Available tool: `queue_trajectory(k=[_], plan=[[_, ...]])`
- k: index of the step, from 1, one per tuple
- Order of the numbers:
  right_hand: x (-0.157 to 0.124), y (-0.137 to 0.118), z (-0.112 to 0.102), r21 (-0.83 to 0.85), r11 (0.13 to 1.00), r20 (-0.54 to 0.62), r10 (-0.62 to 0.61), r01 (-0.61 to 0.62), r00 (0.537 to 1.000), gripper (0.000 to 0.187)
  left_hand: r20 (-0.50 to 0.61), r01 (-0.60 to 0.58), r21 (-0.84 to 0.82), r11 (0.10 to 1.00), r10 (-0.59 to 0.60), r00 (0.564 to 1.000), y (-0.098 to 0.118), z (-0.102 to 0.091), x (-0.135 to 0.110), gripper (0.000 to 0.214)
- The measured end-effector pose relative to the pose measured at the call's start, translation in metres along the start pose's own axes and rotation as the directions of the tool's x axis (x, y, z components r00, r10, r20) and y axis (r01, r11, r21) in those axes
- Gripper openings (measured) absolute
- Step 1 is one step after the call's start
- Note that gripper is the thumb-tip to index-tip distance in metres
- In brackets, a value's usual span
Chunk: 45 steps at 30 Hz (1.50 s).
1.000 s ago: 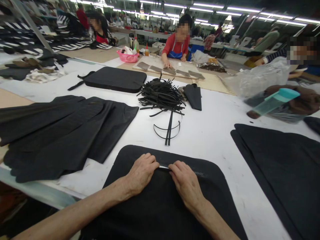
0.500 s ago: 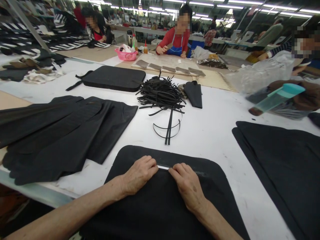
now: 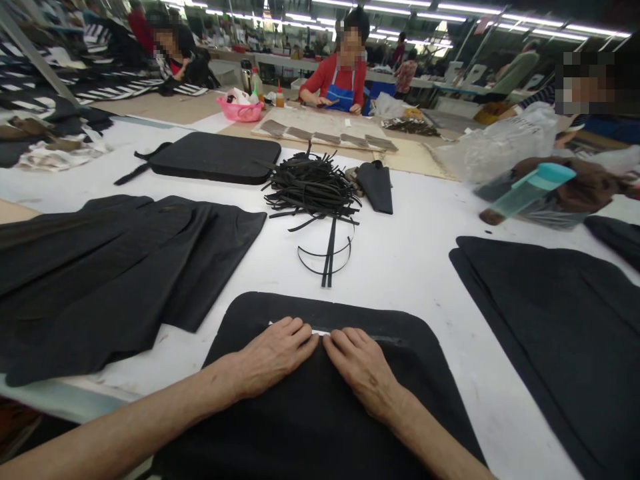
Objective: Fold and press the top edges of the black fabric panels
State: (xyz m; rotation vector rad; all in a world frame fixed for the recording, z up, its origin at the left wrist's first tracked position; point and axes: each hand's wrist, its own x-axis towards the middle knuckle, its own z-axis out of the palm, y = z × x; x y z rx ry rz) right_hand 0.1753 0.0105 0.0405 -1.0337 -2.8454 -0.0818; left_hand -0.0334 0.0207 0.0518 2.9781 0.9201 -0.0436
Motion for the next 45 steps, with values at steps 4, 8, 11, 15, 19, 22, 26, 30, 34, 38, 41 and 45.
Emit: queue_trajectory(k=[4,8,11,15,19,22,26,30,34,38,41,45], plan=[[-0.015,0.01,-0.002,-0.016,1.0,-0.007,-0.026,0.026,1.0,0.025,-0.025,-0.04,-0.071,0.997,0.039,0.999,-0.01,0.004,-0.014,0.032],[-0.035,0.024,-0.005,-0.054,0.998,0.037,-0.013,0.015,0.999,0.029,-0.078,-0.03,-0.067,0.997,0.025,0.997,-0.018,0.009,-0.028,0.034],[-0.049,0.033,-0.008,-0.077,0.997,0.042,0.011,-0.008,0.999,0.029,-0.108,-0.028,-0.057,0.998,0.022,0.994,-0.021,0.011,-0.034,0.036],[-0.065,0.04,-0.011,-0.108,0.993,0.053,0.05,-0.044,0.997,0.03,-0.17,-0.034,-0.044,0.998,0.026,0.985,-0.023,0.012,-0.038,0.038],[-0.08,0.045,-0.011,-0.143,0.984,0.042,0.114,-0.107,0.993,0.032,-0.231,-0.038,-0.019,0.999,0.033,0.972,-0.025,0.021,-0.042,0.041],[-0.092,0.049,-0.01,-0.157,0.974,0.007,0.168,-0.165,0.986,0.032,-0.249,-0.029,-0.003,1.0,0.028,0.968,-0.026,0.029,-0.045,0.043],[-0.104,0.051,-0.01,-0.13,0.955,-0.061,0.262,-0.268,0.963,0.029,-0.279,-0.027,0.036,0.999,0.036,0.96,-0.026,0.033,-0.046,0.039],[-0.106,0.05,-0.009,-0.129,0.936,-0.05,0.324,-0.327,0.945,0.033,-0.283,-0.036,0.066,0.997,0.053,0.958,-0.026,0.03,-0.045,0.037],[-0.103,0.05,-0.009,-0.134,0.946,0.029,0.301,-0.295,0.953,0.037,-0.264,-0.039,0.07,0.997,0.056,0.963,-0.026,0.028,-0.044,0.037],[-0.11,0.05,-0.005,-0.154,0.941,0.037,0.31,-0.301,0.95,0.044,-0.185,-0.004,0.042,0.999,0.012,0.983,-0.021,0.022,-0.044,0.038],[-0.12,0.051,-0.001,-0.192,0.932,-0.004,0.311,-0.306,0.95,0.045,-0.121,0.021,0.034,0.999,-0.017,0.993,-0.016,0.015,-0.042,0.037],[-0.108,0.042,-0.006,-0.286,0.831,-0.108,0.467,-0.477,0.878,0.032,-0.057,0.016,0.004,1.0,-0.015,0.998,-0.016,0.004,-0.039,0.032]])
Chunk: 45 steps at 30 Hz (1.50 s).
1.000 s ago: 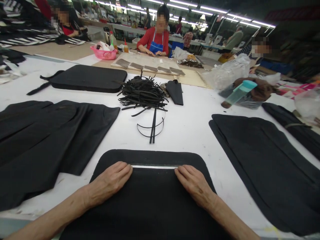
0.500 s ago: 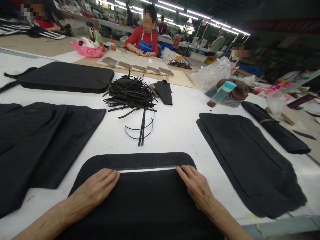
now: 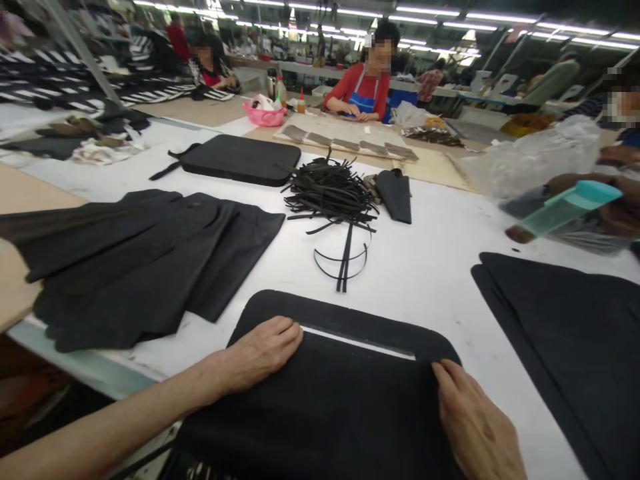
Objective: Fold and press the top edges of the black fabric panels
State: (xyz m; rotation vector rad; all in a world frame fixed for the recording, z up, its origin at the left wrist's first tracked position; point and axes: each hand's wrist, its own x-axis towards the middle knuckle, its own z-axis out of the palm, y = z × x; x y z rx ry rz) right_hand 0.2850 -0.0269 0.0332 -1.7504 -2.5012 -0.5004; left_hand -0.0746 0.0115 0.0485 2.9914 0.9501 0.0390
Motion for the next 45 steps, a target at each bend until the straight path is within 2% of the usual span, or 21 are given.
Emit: queue_trajectory(k=[2,4,6,8,11,13,16,18,23,29,35,45], plan=[[0.016,-0.025,-0.013,0.042,0.998,-0.011,0.037,-0.037,0.999,0.029,0.018,-0.006,-0.008,1.0,0.007,1.0,0.0,-0.003,0.0,0.031],[0.039,-0.061,-0.026,0.206,0.977,-0.033,-0.049,0.054,0.998,0.028,0.017,-0.005,-0.002,1.0,0.005,1.0,0.0,-0.004,0.0,0.029],[0.063,-0.099,-0.033,0.383,0.912,0.01,-0.164,0.148,0.986,0.03,0.002,0.001,0.017,1.0,-0.001,1.0,0.002,-0.003,0.0,0.027],[0.083,-0.129,-0.034,0.463,0.857,0.041,-0.277,0.227,0.96,0.028,-0.014,-0.005,0.039,0.999,0.006,1.0,0.002,0.001,0.0,0.023],[0.096,-0.15,-0.025,0.467,0.827,0.038,-0.371,0.312,0.928,0.023,-0.043,-0.015,0.021,1.0,0.016,0.999,-0.001,0.005,-0.003,0.019],[0.095,-0.151,-0.019,0.455,0.827,0.025,-0.382,0.33,0.924,0.027,-0.079,0.041,-0.055,0.998,-0.046,0.996,-0.006,0.008,-0.008,0.017],[0.09,-0.149,-0.016,0.444,0.836,0.025,-0.373,0.324,0.928,0.035,-0.138,0.188,-0.173,0.967,-0.213,0.967,-0.013,0.011,-0.02,0.017],[0.09,-0.149,-0.017,0.43,0.845,0.046,-0.373,0.319,0.927,0.037,-0.152,0.229,-0.191,0.955,-0.259,0.954,-0.015,0.012,-0.027,0.02],[0.097,-0.154,-0.023,0.369,0.865,0.081,-0.393,0.339,0.916,0.042,-0.116,0.219,-0.138,0.966,-0.236,0.965,-0.016,0.009,-0.033,0.024],[0.101,-0.159,-0.025,0.271,0.888,0.06,-0.402,0.373,0.914,0.05,-0.087,0.201,-0.111,0.973,-0.211,0.974,-0.017,0.007,-0.031,0.026],[0.107,-0.16,-0.027,0.276,0.884,0.074,-0.41,0.376,0.909,0.052,-0.123,0.248,-0.134,0.959,-0.264,0.957,-0.015,0.012,-0.033,0.027],[0.111,-0.162,-0.031,0.262,0.876,0.098,-0.442,0.405,0.892,0.055,-0.08,0.272,-0.188,0.944,-0.291,0.953,-0.014,0.013,-0.035,0.035]])
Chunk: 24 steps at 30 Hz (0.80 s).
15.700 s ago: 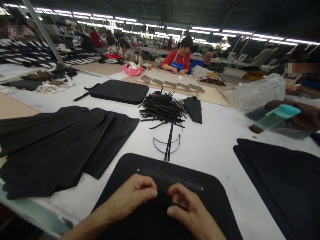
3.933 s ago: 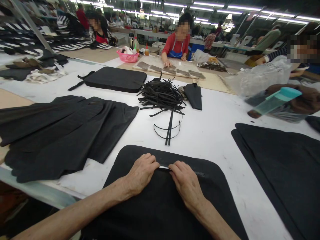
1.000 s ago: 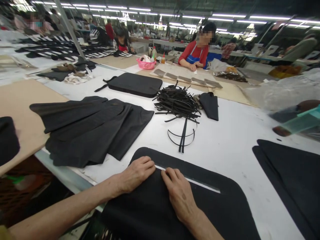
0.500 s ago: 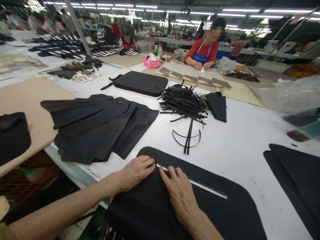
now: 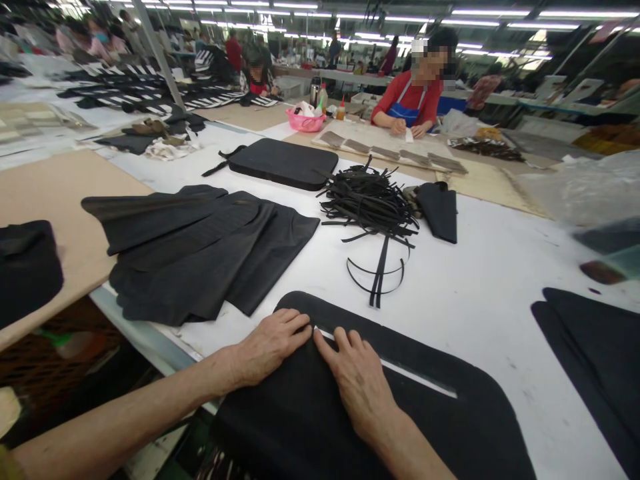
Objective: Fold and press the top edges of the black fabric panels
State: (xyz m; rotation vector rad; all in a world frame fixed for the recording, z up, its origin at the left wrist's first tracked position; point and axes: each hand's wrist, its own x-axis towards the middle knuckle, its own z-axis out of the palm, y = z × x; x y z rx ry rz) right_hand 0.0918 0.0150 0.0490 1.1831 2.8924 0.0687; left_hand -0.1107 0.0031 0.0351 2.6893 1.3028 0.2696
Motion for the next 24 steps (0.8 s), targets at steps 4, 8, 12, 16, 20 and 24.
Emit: queue_trajectory(k=[4,8,12,16,20,24], plan=[[0.0,-0.004,-0.001,-0.027,1.0,-0.015,0.005,-0.006,1.0,0.058,-0.006,0.037,-0.027,0.999,-0.037,0.999,0.0,0.003,-0.001,0.04],[0.002,-0.006,-0.003,-0.015,1.0,-0.023,0.016,-0.017,1.0,0.056,0.005,0.054,-0.03,0.998,-0.054,0.999,0.001,0.004,-0.002,0.052],[-0.005,-0.001,-0.006,0.05,0.999,-0.006,0.005,-0.005,1.0,0.053,0.05,0.049,0.026,0.998,-0.05,0.997,0.003,0.003,-0.002,0.055],[-0.026,0.01,-0.003,0.032,0.998,-0.024,0.057,-0.057,0.998,0.045,0.085,0.041,0.047,0.998,-0.045,0.995,0.006,0.0,0.002,0.048],[-0.05,0.02,0.005,0.012,0.994,-0.044,0.107,-0.107,0.993,0.046,0.117,0.022,0.045,0.999,-0.027,0.993,0.006,-0.004,0.01,0.051],[-0.058,0.024,0.004,0.067,0.981,-0.017,0.181,-0.18,0.983,0.034,0.08,0.058,-0.072,0.996,-0.052,0.995,0.002,-0.012,0.014,0.041]])
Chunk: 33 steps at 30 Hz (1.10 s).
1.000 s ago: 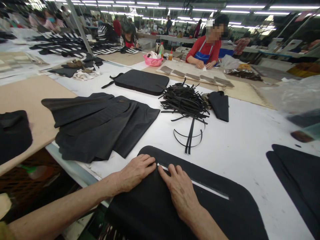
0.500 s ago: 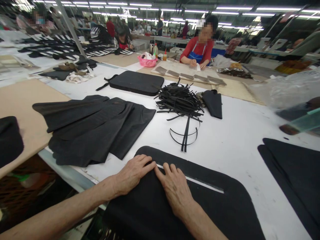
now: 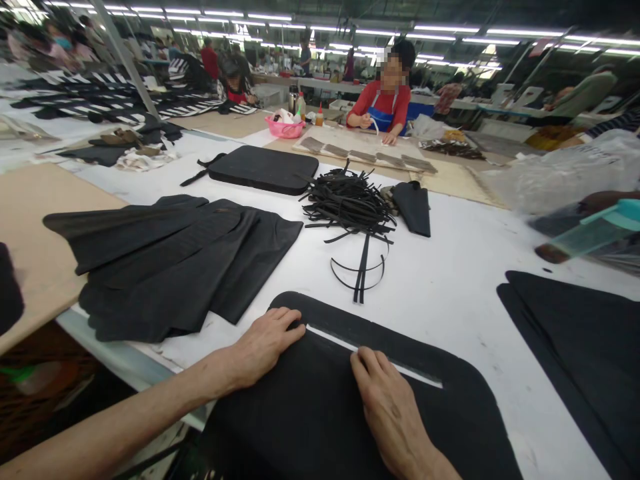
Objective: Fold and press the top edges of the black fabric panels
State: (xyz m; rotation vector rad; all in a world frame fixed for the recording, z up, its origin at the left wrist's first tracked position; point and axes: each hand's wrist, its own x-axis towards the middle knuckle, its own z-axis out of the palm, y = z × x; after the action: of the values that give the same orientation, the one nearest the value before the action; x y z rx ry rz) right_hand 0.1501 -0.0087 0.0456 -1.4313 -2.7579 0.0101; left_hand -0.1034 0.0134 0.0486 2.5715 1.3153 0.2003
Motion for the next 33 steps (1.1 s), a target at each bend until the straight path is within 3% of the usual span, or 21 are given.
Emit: queue_trajectory(k=[3,6,11,16,20,26,33], plan=[[0.008,-0.002,-0.008,0.05,0.996,-0.007,0.076,-0.075,0.997,0.021,-0.086,0.071,-0.153,0.986,-0.084,0.993,-0.001,-0.008,0.003,0.034],[0.025,-0.007,-0.014,0.091,0.992,-0.077,0.099,-0.092,0.992,0.015,-0.133,0.084,-0.194,0.977,-0.112,0.985,0.002,-0.012,0.011,0.029],[0.055,-0.014,-0.004,0.059,0.998,-0.14,0.028,-0.02,0.99,0.012,-0.065,0.017,-0.117,0.993,-0.024,0.998,0.009,-0.004,0.031,0.025],[0.062,-0.016,0.011,-0.095,0.99,-0.136,-0.114,0.102,0.984,0.01,-0.108,0.015,-0.101,0.995,-0.026,0.994,0.005,0.008,0.036,0.023],[0.065,-0.016,0.009,-0.152,0.976,-0.118,-0.175,0.157,0.977,0.013,-0.139,-0.035,-0.096,0.995,0.022,0.99,0.0,0.01,0.036,0.021],[0.074,-0.01,0.002,-0.022,0.995,-0.055,-0.102,0.101,0.993,0.013,-0.179,-0.084,-0.008,0.996,0.081,0.98,-0.009,0.018,0.04,0.018],[0.073,-0.001,0.008,0.118,0.992,-0.077,-0.028,0.037,0.997,0.013,-0.18,-0.123,0.017,0.992,0.124,0.976,-0.01,0.024,0.042,0.021]])
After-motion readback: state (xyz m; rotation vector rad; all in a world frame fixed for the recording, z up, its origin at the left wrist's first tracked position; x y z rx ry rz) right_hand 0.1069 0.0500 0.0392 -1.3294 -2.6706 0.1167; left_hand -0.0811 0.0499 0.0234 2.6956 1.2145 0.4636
